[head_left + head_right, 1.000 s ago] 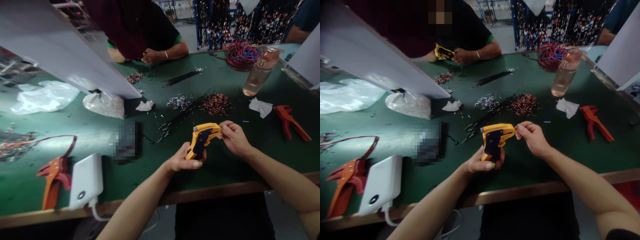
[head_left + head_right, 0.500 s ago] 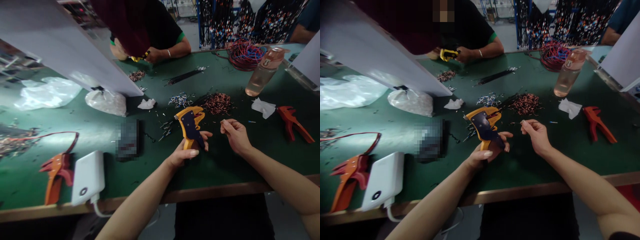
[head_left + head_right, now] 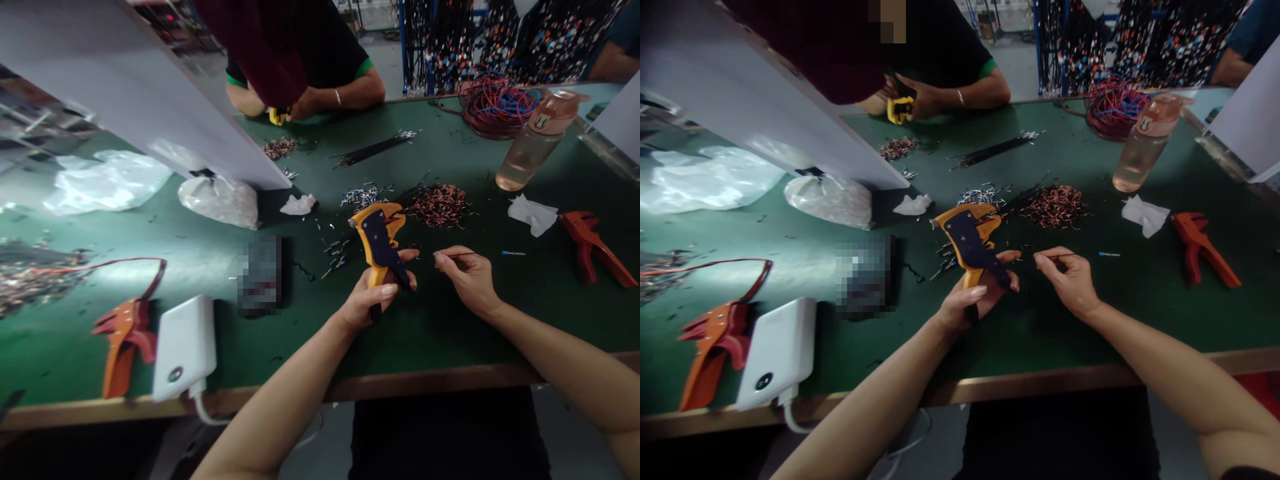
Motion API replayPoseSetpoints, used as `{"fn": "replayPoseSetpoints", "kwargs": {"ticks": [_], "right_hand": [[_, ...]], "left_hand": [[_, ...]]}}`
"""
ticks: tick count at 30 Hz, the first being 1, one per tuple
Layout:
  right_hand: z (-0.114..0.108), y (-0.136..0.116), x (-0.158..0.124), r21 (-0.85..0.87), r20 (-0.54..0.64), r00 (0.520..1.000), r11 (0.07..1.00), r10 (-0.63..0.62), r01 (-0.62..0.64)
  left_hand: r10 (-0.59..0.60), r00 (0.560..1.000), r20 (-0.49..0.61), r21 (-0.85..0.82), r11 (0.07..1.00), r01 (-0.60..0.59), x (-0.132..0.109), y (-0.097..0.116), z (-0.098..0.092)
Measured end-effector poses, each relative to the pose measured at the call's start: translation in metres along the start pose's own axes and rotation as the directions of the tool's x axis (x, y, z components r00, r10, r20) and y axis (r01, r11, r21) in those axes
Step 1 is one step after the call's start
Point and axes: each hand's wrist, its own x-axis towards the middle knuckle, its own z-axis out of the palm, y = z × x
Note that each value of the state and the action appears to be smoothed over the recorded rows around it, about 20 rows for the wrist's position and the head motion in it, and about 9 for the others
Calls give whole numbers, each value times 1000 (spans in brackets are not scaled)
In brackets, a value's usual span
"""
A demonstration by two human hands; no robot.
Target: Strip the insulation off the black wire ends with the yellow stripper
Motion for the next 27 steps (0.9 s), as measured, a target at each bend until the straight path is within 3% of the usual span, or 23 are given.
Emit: {"fn": "replayPoseSetpoints", "kwargs": {"ticks": [4,8,11,13,15,18,20,22,24,27], "right_hand": [[-4,4,7,28,-31,999,999,19,-18],[-13,11,20,46,-142,990,999,3,3],[-15,12,21,-115,-187,977,990,-102,81],[-14,9,17,-278,-124,962,939,-243,201],[-13,4,10,-404,-7,909,833,-417,378],[-10,-2,2,-468,173,772,638,-612,611],[-10,-3,0,-455,272,698,550,-662,700],[-9,-2,0,-438,345,654,501,-673,747],[-9,2,3,-443,371,656,495,-658,747],[-11,7,7,-450,300,759,616,-578,647]], "left_hand": [[-3,1000,-25,-11,1000,3,0,2,2],[60,997,-46,-7,998,-60,0,6,0],[55,998,-22,-26,998,-55,0,7,-2],[9,1000,27,-37,999,-8,-1,5,-2],[-34,996,77,-40,999,38,-2,2,-1],[-63,990,125,-57,996,71,-4,-1,1],[-65,989,132,-84,994,77,-4,-1,2],[-60,991,118,-103,992,72,-3,1,2],[-46,995,91,-104,993,56,-2,3,1],[-44,995,92,-99,994,53,-1,4,-1]]}}
